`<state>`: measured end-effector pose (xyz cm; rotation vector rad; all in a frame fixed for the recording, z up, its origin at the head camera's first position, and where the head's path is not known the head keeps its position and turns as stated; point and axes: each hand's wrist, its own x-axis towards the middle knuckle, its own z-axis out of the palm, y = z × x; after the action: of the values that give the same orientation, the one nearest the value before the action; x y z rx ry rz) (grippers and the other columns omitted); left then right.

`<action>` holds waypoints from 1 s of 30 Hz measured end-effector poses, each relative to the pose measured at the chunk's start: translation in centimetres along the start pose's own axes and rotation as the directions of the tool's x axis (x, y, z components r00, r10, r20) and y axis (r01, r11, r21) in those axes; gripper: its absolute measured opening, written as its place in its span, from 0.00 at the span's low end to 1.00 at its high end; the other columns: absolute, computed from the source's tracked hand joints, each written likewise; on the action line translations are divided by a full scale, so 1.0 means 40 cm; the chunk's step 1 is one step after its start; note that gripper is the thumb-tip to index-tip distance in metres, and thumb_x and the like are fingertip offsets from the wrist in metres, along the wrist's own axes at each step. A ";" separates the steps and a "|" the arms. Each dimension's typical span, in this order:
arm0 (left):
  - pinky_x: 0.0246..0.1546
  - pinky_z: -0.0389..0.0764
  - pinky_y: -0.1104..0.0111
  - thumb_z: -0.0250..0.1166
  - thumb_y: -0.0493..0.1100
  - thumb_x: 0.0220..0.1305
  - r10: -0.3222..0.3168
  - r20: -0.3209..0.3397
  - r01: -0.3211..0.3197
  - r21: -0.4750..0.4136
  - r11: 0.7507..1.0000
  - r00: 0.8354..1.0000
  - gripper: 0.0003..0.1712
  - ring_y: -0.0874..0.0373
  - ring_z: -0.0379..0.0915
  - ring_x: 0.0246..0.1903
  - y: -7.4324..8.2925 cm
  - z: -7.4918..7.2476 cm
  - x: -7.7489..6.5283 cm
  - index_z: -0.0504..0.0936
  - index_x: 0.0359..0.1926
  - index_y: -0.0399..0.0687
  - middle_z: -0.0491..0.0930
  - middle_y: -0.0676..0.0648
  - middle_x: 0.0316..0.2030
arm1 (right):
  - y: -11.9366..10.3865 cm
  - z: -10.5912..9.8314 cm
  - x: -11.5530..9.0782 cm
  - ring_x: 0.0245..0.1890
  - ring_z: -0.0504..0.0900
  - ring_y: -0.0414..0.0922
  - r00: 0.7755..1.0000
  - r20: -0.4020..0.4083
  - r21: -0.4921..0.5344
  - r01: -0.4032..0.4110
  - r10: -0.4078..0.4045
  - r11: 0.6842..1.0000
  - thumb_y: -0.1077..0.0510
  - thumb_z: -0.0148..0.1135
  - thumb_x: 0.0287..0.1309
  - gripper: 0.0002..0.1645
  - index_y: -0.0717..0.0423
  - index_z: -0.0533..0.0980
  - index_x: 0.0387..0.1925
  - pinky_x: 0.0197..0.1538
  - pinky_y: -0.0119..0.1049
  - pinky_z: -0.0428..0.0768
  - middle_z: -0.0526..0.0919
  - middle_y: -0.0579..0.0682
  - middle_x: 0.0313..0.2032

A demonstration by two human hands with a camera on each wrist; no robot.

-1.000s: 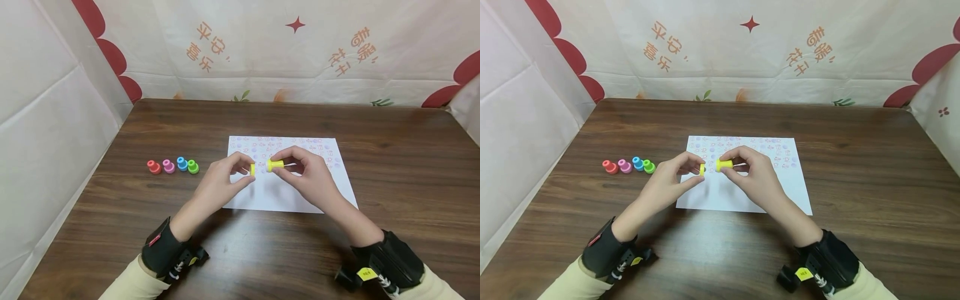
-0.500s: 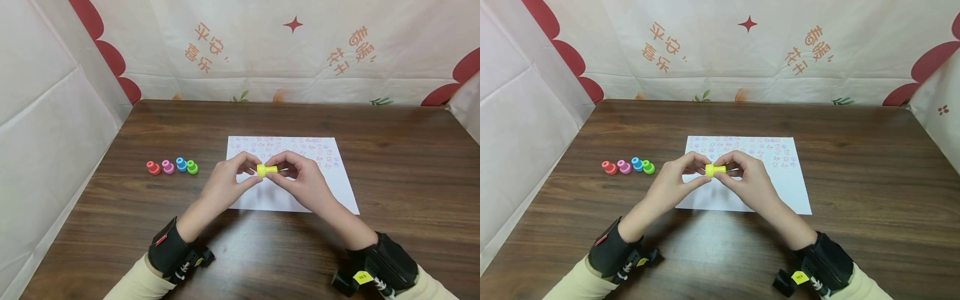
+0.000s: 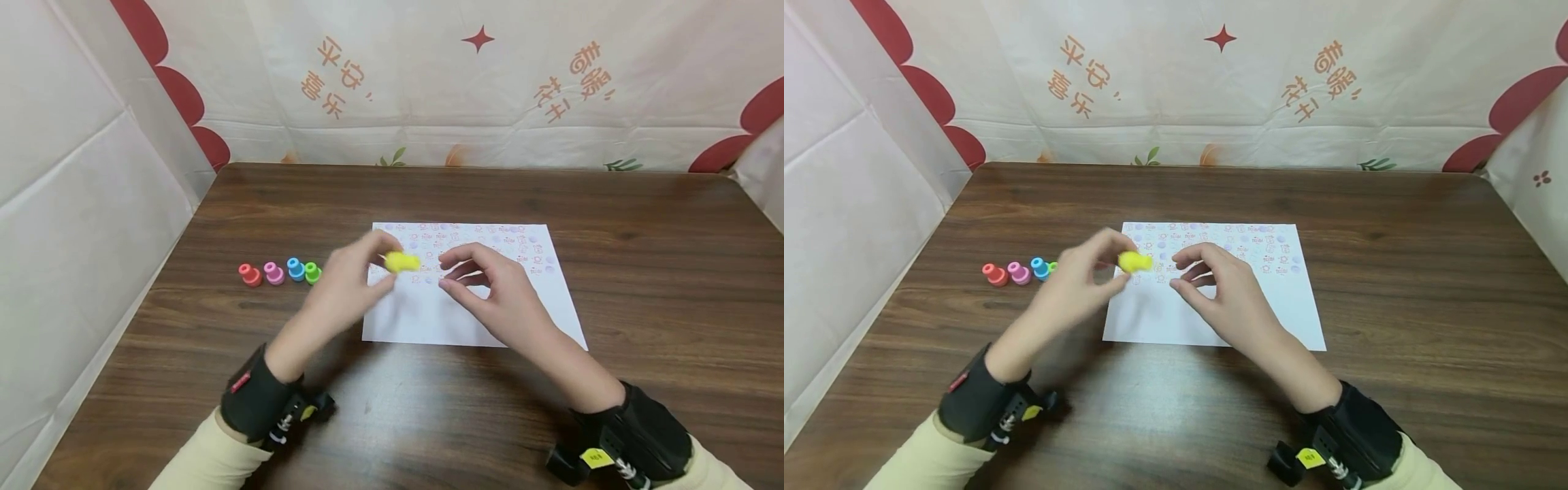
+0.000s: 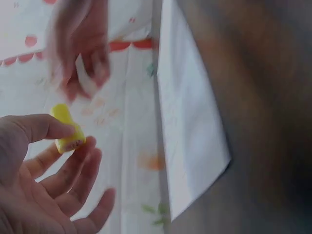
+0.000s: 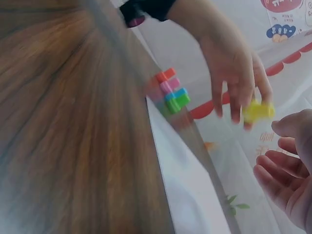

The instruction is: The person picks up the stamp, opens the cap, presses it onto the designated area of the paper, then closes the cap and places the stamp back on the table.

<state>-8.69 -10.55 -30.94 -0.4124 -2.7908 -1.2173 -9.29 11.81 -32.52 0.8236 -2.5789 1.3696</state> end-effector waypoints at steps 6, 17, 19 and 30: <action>0.46 0.81 0.53 0.63 0.34 0.56 -0.081 -0.150 0.079 -0.018 0.997 0.985 0.21 0.50 0.76 0.45 -0.078 -0.122 0.036 0.72 0.51 0.46 0.79 0.43 0.49 | 0.029 -0.021 -0.032 0.38 0.82 0.37 1.000 -0.003 -0.043 -0.024 0.024 0.999 0.62 0.66 0.56 0.15 0.53 0.76 0.46 0.45 0.41 0.85 0.83 0.47 0.42; 0.41 0.75 0.49 0.60 0.40 0.62 -0.320 -0.010 0.308 0.297 0.904 0.948 0.17 0.43 0.71 0.39 -0.214 -0.197 0.089 0.69 0.50 0.41 0.78 0.36 0.46 | 0.055 -0.056 -0.069 0.38 0.82 0.38 0.999 -0.031 -0.112 -0.047 0.044 0.993 0.63 0.67 0.55 0.16 0.55 0.77 0.46 0.45 0.40 0.85 0.84 0.49 0.42; 0.44 0.74 0.45 0.61 0.41 0.62 -0.353 0.055 0.305 0.389 0.869 0.934 0.16 0.43 0.70 0.41 -0.225 -0.188 0.100 0.71 0.49 0.42 0.77 0.36 0.45 | 0.057 -0.059 -0.073 0.38 0.82 0.38 0.998 -0.034 -0.115 -0.047 0.044 0.992 0.64 0.68 0.54 0.16 0.56 0.77 0.46 0.44 0.39 0.85 0.84 0.49 0.42; 0.58 0.60 0.35 0.66 0.43 0.60 -0.426 0.081 0.337 0.490 0.804 0.901 0.19 0.40 0.70 0.47 -0.224 -0.160 0.104 0.75 0.51 0.43 0.77 0.37 0.50 | 0.063 -0.069 -0.071 0.37 0.82 0.39 0.999 -0.039 -0.139 -0.040 0.035 0.989 0.65 0.69 0.51 0.18 0.55 0.77 0.46 0.44 0.38 0.85 0.84 0.50 0.41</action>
<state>-15.41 -20.14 -32.19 0.0924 -3.3019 -0.5098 -8.59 16.30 -33.71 0.7247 -2.6393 1.1842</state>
